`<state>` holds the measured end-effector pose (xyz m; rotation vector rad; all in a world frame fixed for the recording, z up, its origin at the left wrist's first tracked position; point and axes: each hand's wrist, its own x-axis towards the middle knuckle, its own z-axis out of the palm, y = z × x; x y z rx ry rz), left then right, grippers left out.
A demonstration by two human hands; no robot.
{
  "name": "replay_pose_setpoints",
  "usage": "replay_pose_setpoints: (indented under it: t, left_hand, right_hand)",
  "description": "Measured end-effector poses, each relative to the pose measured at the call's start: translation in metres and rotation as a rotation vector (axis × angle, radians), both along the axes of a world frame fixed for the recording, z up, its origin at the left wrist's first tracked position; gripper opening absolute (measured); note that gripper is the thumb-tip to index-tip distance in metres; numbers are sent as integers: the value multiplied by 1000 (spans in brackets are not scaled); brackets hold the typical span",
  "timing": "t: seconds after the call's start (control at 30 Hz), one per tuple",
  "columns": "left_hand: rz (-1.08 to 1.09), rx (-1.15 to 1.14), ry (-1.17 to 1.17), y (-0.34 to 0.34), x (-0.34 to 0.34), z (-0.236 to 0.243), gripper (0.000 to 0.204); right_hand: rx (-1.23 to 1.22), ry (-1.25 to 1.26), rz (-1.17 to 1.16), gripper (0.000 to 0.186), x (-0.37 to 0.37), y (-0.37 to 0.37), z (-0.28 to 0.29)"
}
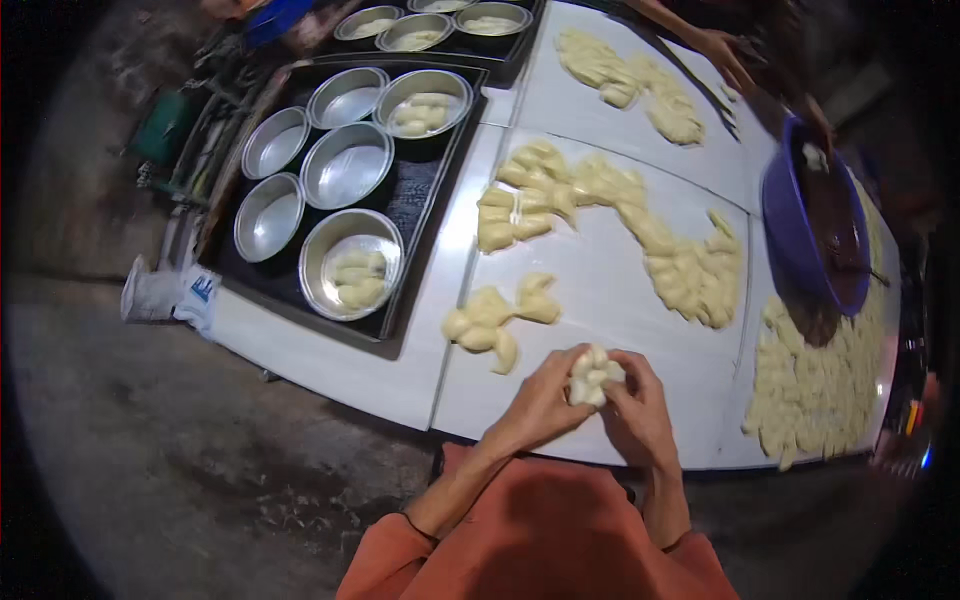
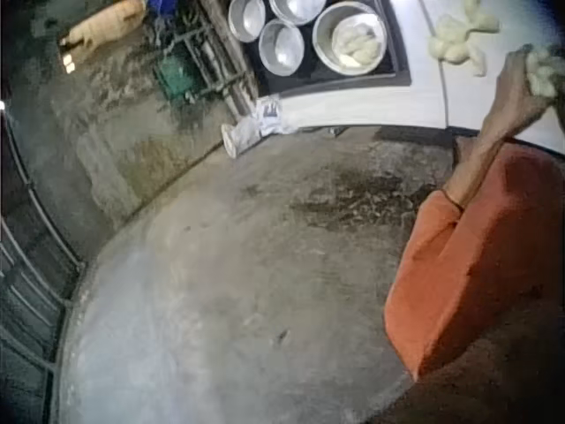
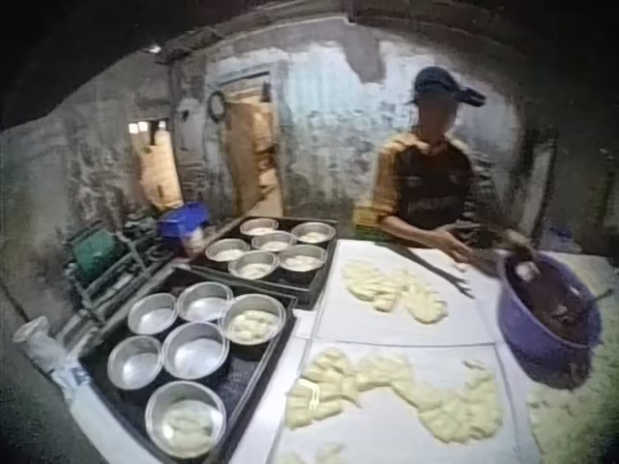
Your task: The person forms pieces of dough, fills some of them with a liquid mixture from a bowl using a spoon, and arranges the finished dough items into baking pans.
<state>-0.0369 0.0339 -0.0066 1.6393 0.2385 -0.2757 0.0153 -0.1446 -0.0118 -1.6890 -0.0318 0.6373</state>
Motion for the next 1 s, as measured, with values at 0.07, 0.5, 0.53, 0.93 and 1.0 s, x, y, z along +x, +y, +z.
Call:
replay_pose_setpoints:
  t: [0.07, 0.5, 0.53, 0.93, 1.0]
  left_hand:
    - [30, 68, -43, 23, -5, 11, 76]
    - [463, 251, -227, 288, 38, 95, 104]
    - [466, 280, -210, 306, 51, 92, 107]
    - [258, 1110, 56, 380, 110, -18, 53]
    - [264, 991, -47, 387, 92, -14, 65]
  right_hand:
    - [3, 68, 78, 38, 11, 27, 29]
    - [287, -250, 487, 50, 126, 327, 81]
    - [252, -279, 465, 51, 138, 346, 77]
    - [-295, -882, 480, 37, 189, 393, 13]
    - [-105, -665, 403, 37, 183, 349, 44]
